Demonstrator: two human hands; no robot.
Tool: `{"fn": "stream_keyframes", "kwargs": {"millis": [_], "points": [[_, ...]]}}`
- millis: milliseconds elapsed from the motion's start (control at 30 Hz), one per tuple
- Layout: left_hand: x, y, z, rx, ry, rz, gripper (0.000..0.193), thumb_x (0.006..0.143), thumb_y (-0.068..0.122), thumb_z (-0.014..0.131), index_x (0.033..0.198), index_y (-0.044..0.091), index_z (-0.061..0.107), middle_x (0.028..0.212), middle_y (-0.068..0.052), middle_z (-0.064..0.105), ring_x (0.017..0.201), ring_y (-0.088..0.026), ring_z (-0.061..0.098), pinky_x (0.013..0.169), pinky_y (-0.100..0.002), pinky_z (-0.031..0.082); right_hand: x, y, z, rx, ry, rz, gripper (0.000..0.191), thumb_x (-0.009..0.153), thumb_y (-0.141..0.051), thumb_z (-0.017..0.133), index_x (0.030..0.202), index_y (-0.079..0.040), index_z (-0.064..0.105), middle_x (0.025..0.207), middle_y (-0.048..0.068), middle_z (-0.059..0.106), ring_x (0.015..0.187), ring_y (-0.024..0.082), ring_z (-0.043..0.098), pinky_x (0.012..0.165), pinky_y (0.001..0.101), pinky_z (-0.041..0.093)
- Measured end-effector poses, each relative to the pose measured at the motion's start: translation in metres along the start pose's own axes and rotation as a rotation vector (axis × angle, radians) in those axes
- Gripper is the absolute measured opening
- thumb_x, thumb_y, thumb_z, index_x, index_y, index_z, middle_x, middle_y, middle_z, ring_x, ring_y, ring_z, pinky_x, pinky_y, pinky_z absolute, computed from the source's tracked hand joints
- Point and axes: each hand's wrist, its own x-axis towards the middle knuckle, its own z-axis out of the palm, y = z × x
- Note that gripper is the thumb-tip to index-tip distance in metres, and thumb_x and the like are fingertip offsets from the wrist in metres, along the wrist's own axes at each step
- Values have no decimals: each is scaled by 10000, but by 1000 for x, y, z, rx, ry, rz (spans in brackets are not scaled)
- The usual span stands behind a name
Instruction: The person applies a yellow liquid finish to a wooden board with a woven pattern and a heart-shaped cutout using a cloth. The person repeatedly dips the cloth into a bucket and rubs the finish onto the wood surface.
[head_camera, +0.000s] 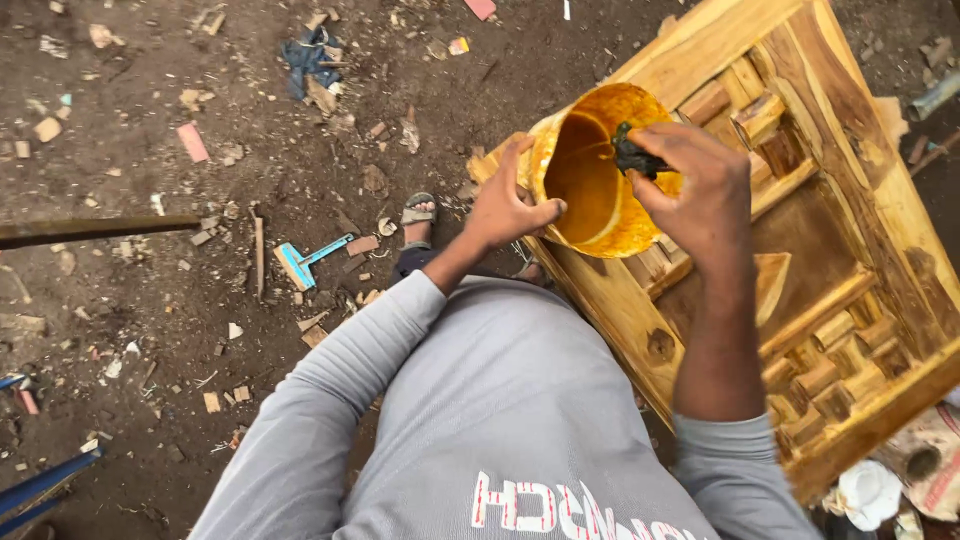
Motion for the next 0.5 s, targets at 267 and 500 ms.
{"fn": "stream_keyframes", "kwargs": {"millis": [267,500], "points": [[2,-5,11,7,49,227,986,746,306,861,1542,73,327,1294,-129,590,722,-134,659,662,-293,582,-35,0,24,108,214,167,376,809,34,821,1173,5,732,1175,173,745,1101,307,740,985,388,587],[-1,2,11,-328,-117,30,981,798,141,757,1612,78,215,871,-121,670,563,-106,644,511,-237,537,-48,1,12,114,287,208,402,788,42,845,1172,-3,735,1168,174,738,1074,301,748,943,366,605]]}}
